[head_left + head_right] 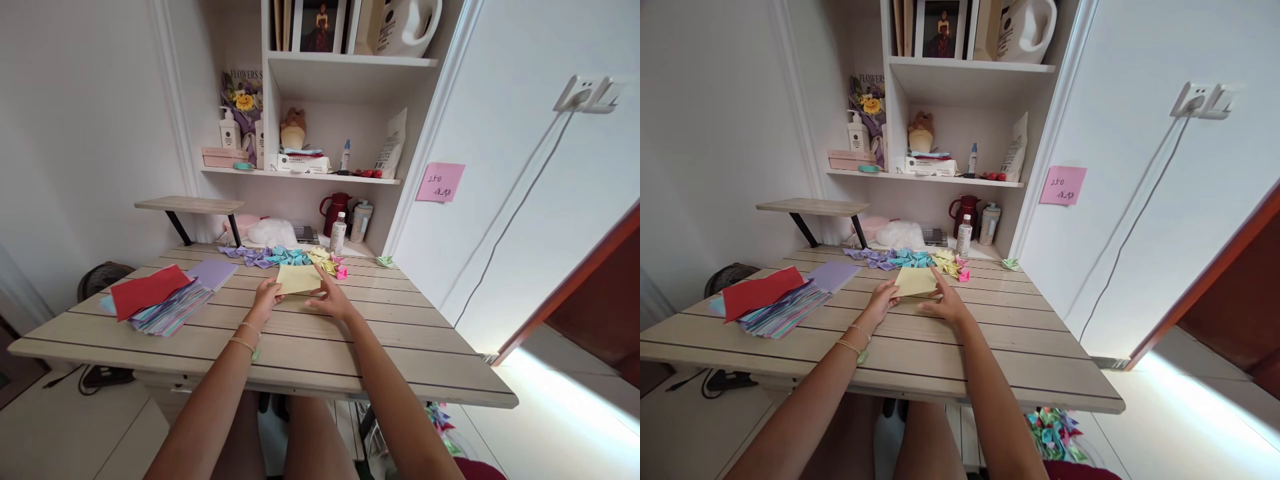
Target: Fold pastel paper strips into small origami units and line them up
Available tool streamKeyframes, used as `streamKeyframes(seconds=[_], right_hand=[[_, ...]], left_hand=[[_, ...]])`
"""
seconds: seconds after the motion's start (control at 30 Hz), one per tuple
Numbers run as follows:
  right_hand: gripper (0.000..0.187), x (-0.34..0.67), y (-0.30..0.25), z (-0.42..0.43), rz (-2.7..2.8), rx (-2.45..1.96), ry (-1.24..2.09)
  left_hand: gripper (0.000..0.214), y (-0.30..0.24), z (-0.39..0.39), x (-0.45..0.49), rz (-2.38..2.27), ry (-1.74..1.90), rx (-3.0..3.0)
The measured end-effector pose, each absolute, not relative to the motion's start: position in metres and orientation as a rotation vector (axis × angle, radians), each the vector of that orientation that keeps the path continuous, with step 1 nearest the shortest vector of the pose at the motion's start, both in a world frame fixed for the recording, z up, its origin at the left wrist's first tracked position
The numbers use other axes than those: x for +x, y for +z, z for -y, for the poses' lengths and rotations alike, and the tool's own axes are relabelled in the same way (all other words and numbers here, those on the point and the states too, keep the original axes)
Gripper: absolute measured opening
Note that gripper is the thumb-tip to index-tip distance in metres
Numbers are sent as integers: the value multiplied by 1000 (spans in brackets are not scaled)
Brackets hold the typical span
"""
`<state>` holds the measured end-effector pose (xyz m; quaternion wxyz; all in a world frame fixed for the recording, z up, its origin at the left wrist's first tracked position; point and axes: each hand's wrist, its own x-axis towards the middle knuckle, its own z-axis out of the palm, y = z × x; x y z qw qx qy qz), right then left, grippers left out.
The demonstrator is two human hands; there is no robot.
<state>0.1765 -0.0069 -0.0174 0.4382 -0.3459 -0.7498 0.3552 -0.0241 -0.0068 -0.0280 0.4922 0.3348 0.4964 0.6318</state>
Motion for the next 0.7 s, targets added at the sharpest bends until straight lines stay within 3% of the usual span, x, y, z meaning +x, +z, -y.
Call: streamKeyframes(seconds=[0.03,0.1,0.2,0.27,0.4,0.57,0.7], right_hand=[[78,177,-17,7,1895,-870,845],[56,177,-18,5,1876,-916,786],[24,178,-21,-1,1711,-954,828],[28,179,-23,-5,1560,-949,936],[42,181,-25,-8,1262,-959,1116],[46,178,-26,-8,1204,-988,1154],[71,173,-30,-8,1199,-1026,1078]], left_hand=[[30,-28,6,-25,-1212,1518,808],[32,-27,7,-24,-1233,1478,843],[49,-24,9,-22,-1190,1397,942],[57,-22,12,-21,-1079,1354,1005],[53,-20,14,-20,-886,1329,1072],[54,-25,14,-18,-925,1266,1164],[54,-29,16,-14,-945,1206,1264]])
